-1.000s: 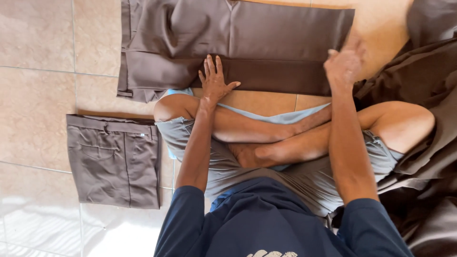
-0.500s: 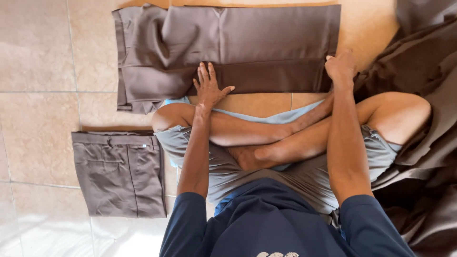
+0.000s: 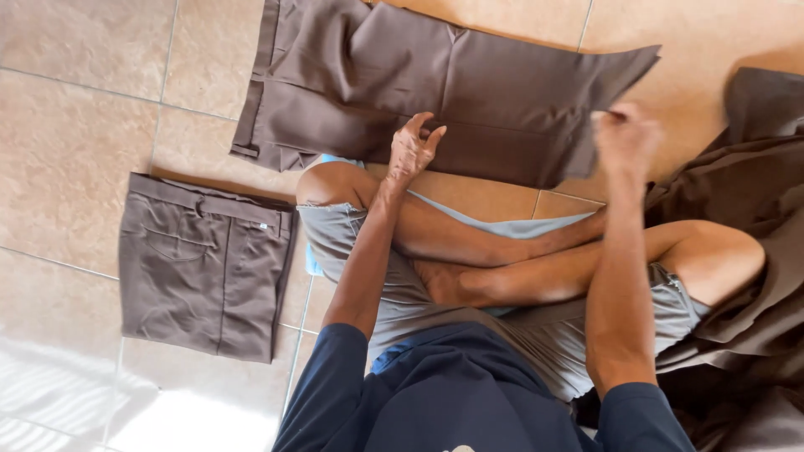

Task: A person sitting on the floor folds several pairs of brown pants from a pile.

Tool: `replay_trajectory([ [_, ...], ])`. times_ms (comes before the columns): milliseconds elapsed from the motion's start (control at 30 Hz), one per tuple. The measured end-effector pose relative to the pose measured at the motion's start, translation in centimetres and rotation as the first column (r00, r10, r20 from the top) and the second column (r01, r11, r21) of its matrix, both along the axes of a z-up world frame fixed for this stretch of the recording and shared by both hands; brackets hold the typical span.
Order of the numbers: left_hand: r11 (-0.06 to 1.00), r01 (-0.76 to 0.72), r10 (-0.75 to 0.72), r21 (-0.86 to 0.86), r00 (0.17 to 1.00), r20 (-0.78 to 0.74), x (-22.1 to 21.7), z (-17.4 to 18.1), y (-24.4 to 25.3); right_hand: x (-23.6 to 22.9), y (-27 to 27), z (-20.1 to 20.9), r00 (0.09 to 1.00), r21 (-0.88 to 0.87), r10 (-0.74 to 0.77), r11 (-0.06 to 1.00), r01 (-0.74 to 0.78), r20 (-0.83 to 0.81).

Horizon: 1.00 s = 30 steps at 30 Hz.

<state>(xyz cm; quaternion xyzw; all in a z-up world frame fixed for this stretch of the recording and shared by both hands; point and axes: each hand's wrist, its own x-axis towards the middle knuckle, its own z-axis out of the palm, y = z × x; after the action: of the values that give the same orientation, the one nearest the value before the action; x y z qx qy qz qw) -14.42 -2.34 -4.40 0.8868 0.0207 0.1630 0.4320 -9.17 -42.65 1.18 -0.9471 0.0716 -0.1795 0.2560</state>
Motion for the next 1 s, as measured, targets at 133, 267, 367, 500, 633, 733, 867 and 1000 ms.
replay_trajectory([
  [133,0.997,-0.009,-0.014,-0.078,0.956,-0.293,0.0,-0.4,-0.1,-2.0,8.5,4.8,0.981,-0.016,0.116,0.993,-0.12,-0.153],
  [267,1.0,0.024,-0.028,-0.016,0.955,-0.295,0.0,-1.6,0.3,-3.4,7.8,-0.7,0.966,-0.084,-0.043,0.996,0.022,-0.254],
  [367,0.999,0.035,-0.034,0.002,0.965,-0.26,0.5,-1.1,0.0,-0.7,2.0,-13.2,0.891,0.056,-0.165,0.977,0.208,-0.423],
  [500,0.995,0.099,-0.1,-0.014,0.971,-0.218,-1.1,4.6,-0.3,-0.1,-1.7,-9.2,0.941,-0.227,-0.289,0.942,0.247,-0.175],
  [633,0.987,0.16,-0.147,0.028,0.955,-0.258,-0.6,2.3,-0.6,-0.4,-2.9,-10.1,0.886,-0.539,-0.454,0.725,0.429,0.094],
  [733,0.986,0.167,-0.153,0.023,0.943,-0.295,-0.2,1.4,-1.1,-2.3,1.5,-7.5,0.959,-0.545,-0.281,0.797,0.26,0.047],
  [867,0.988,0.153,-0.146,-0.007,0.923,-0.355,-0.7,2.0,-0.7,-2.0,3.8,-8.1,0.973,-0.323,-0.166,0.94,0.106,-0.162],
  [1000,0.989,0.137,-0.149,-0.058,0.892,-0.428,-0.5,1.8,-1.0,-3.6,6.8,-4.3,0.998,-0.14,0.068,0.988,-0.066,0.011],
])
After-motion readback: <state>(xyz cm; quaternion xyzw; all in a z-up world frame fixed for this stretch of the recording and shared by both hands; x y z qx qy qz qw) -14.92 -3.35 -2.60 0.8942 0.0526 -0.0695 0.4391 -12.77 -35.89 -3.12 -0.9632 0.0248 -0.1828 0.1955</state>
